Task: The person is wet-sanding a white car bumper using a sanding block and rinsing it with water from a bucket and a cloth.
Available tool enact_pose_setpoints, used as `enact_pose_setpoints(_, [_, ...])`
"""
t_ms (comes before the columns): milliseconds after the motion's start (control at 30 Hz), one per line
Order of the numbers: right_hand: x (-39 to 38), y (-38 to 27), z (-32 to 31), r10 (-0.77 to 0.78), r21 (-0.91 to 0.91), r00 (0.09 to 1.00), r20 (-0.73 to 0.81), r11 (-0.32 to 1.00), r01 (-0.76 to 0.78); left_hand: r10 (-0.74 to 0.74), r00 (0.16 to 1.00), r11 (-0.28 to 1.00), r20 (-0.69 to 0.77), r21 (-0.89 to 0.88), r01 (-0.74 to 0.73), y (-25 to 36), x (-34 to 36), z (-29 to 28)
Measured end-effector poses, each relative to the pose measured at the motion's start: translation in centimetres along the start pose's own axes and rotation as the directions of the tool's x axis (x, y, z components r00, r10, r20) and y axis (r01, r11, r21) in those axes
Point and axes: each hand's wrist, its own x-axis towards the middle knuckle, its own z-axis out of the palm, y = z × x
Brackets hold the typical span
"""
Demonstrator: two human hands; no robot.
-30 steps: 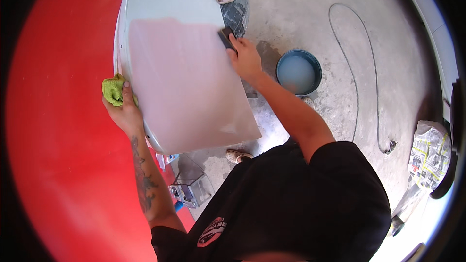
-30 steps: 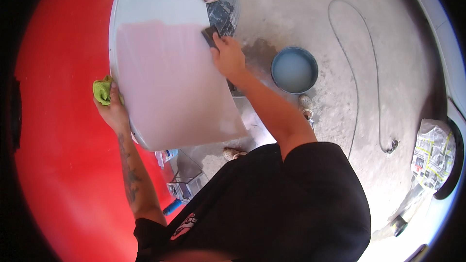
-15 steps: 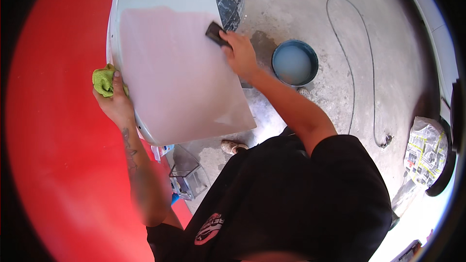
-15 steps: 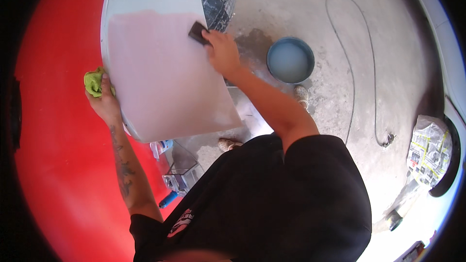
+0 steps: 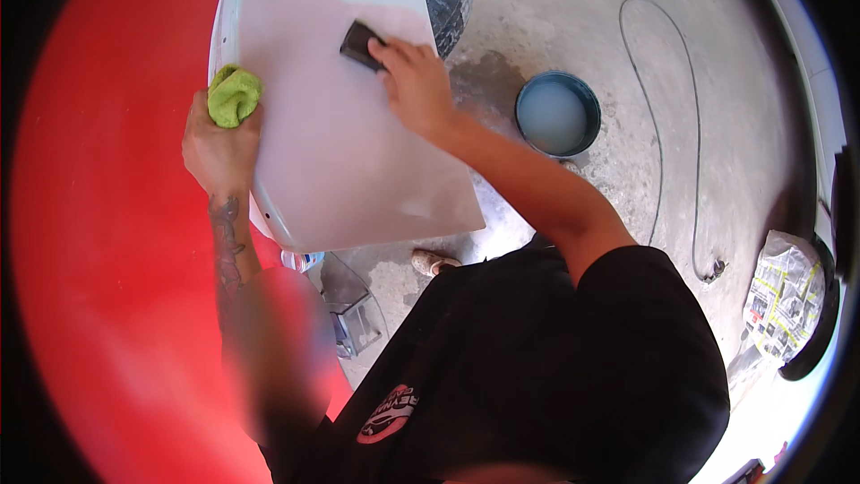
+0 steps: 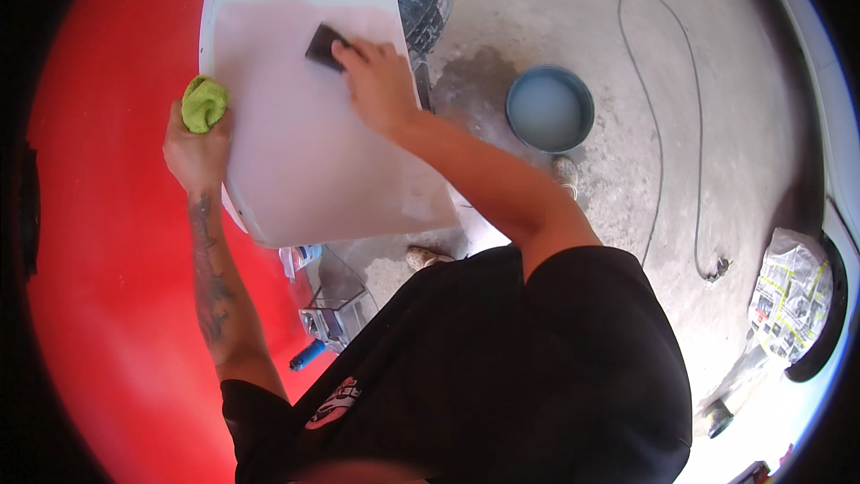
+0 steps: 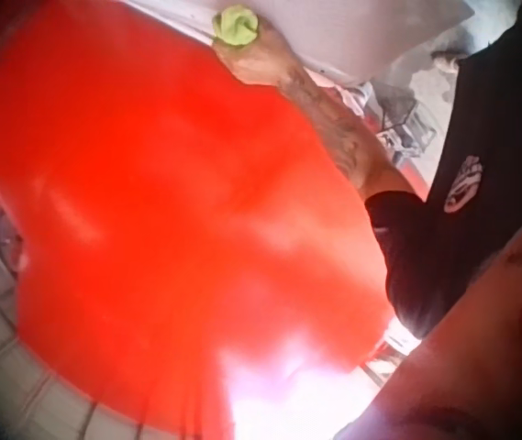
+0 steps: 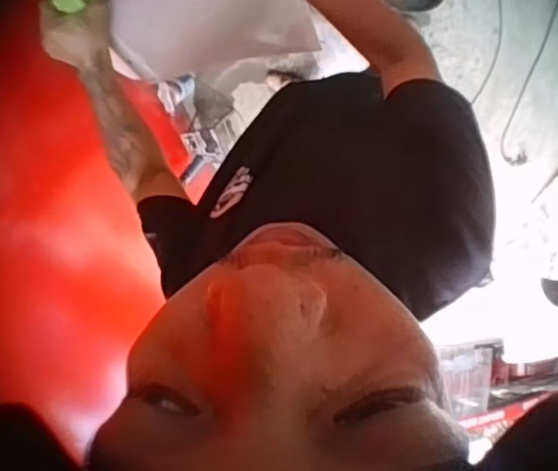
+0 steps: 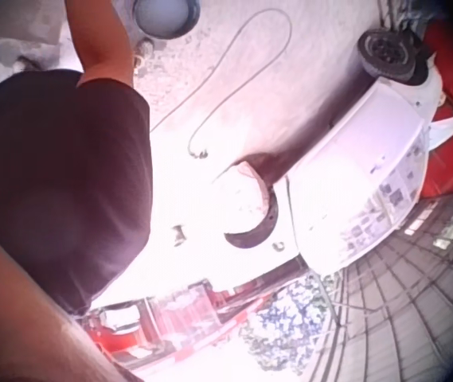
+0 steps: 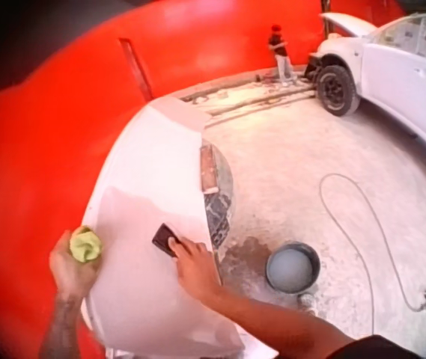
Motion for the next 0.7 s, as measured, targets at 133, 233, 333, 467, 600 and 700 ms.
enact_pose_setpoints(133, [-12.9,-6.3,-2.0,-0.21,0.137,0.951,0.225,0.974,0.182,0.033,0.999,0.992,0.01,0.123,-0.034,0.5,4.0,0.7])
enact_pose_setpoints(233, [-11.3,-6.1,-2.0,-0.319,0.122,0.931,0.177,0.946,0.301,0.016,1.0,1.0,0.024,0.016,-0.017,0.4,5.4,1.3])
enact_pose_setpoints(333, [-0.1,-5.1,1.1,-0.227,0.019,0.974,0.005,0.974,0.227,-0.032,0.994,0.98,-0.106,-0.197,0.01,-0.2,5.1,2.3])
enact_pose_setpoints(467, [5.8,-5.3,3.6,-0.138,-0.022,0.99,0.004,0.99,0.138,-0.153,0.981,0.904,-0.121,-0.418,0.089,-2.1,1.9,2.0])
enact_pose_setpoints(600, [-6.0,-5.7,1.0,-0.24,0.056,0.966,0.1,0.97,0.235,-0.296,0.955,0.748,-0.012,-0.625,0.224,-4.4,-6.1,1.5])
enact_pose_setpoints(700, [-8.0,-6.3,-0.5,-0.331,0.103,0.937,0.11,0.941,0.321,-0.362,0.931,0.726,-0.052,-0.642,0.246,-4.7,-11.4,-0.3])
